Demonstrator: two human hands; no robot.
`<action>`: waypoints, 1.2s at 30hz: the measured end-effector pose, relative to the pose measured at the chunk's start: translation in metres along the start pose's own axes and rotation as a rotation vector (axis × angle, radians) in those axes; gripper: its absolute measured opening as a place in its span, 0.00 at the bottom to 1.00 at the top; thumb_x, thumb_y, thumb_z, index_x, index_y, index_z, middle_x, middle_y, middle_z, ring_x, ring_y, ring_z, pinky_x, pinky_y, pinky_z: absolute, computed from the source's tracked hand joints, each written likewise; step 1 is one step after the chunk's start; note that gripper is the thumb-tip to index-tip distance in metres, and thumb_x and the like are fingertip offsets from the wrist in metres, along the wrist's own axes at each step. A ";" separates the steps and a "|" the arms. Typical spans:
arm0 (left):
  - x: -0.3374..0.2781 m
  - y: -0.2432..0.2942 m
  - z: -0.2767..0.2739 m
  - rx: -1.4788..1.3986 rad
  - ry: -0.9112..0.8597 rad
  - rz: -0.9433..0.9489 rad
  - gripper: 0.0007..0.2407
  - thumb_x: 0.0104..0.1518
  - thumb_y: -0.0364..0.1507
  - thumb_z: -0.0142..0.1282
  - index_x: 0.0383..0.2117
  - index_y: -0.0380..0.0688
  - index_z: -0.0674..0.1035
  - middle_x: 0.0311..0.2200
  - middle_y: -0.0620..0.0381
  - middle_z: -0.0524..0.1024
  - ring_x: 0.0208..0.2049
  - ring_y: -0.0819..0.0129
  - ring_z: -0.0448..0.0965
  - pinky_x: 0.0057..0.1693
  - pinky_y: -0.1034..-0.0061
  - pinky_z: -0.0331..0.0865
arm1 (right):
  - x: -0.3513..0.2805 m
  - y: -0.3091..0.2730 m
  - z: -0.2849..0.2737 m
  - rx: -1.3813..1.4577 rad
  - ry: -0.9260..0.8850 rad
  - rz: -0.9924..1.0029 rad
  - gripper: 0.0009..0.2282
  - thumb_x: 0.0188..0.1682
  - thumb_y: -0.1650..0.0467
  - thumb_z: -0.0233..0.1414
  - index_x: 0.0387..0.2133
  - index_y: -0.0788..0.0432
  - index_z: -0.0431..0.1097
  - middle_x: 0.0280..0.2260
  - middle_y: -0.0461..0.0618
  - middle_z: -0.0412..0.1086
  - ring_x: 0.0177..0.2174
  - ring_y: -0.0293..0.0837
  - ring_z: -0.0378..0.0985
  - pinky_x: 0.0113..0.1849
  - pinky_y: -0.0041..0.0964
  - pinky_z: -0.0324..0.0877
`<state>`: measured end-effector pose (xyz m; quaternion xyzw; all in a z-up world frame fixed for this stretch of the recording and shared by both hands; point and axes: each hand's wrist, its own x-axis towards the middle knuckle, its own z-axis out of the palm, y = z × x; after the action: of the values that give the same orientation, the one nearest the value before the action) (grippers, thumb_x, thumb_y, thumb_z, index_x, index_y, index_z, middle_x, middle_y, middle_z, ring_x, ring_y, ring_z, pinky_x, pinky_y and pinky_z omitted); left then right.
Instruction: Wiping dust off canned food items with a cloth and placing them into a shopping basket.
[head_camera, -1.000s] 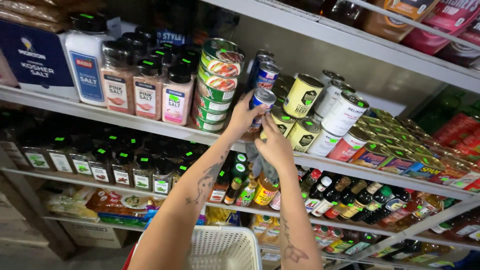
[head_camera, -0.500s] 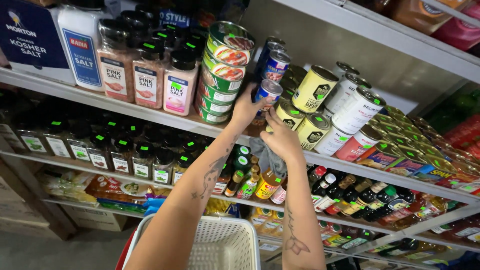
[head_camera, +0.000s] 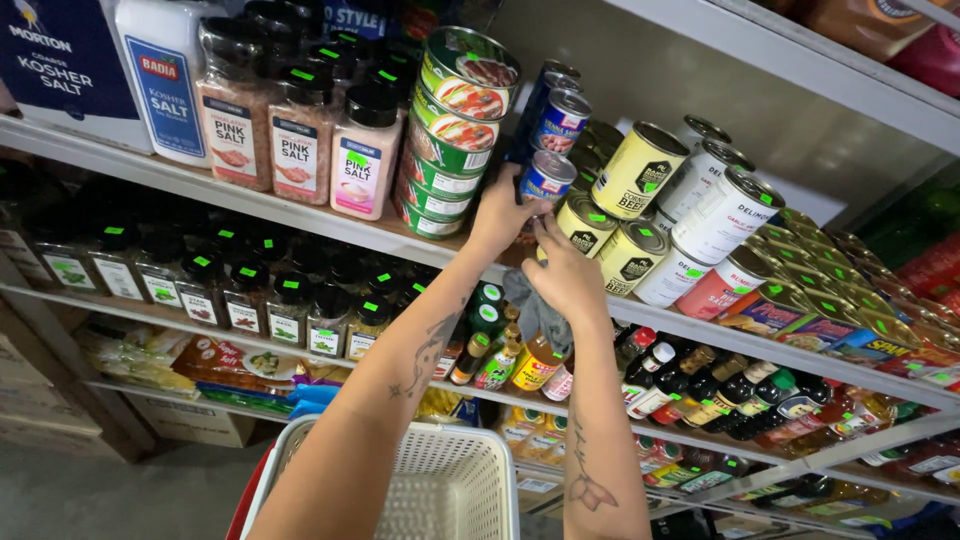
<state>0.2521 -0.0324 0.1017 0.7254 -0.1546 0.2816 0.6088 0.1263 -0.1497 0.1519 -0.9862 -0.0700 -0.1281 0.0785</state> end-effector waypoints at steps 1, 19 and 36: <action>0.000 -0.004 0.001 -0.004 0.013 0.043 0.34 0.45 0.40 0.71 0.54 0.28 0.70 0.38 0.34 0.80 0.40 0.44 0.82 0.45 0.61 0.75 | 0.000 0.000 0.001 0.001 -0.002 0.000 0.32 0.42 0.59 0.50 0.65 0.45 0.58 0.70 0.36 0.48 0.57 0.45 0.69 0.53 0.45 0.66; -0.003 0.001 0.000 -0.024 -0.011 0.018 0.22 0.47 0.36 0.71 0.42 0.34 0.76 0.31 0.42 0.82 0.31 0.51 0.85 0.38 0.63 0.77 | 0.004 -0.001 0.001 -0.038 -0.041 0.020 0.26 0.42 0.58 0.49 0.58 0.42 0.68 0.69 0.39 0.50 0.53 0.51 0.73 0.51 0.47 0.69; -0.002 0.019 -0.004 0.127 -0.003 0.037 0.31 0.51 0.46 0.65 0.60 0.47 0.69 0.39 0.41 0.81 0.39 0.44 0.82 0.43 0.57 0.74 | -0.001 -0.004 0.003 -0.056 0.017 0.018 0.23 0.43 0.58 0.49 0.55 0.43 0.70 0.68 0.41 0.53 0.53 0.52 0.73 0.50 0.47 0.69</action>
<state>0.2389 -0.0328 0.1155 0.7600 -0.1508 0.3010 0.5560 0.1255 -0.1453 0.1490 -0.9875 -0.0569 -0.1376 0.0523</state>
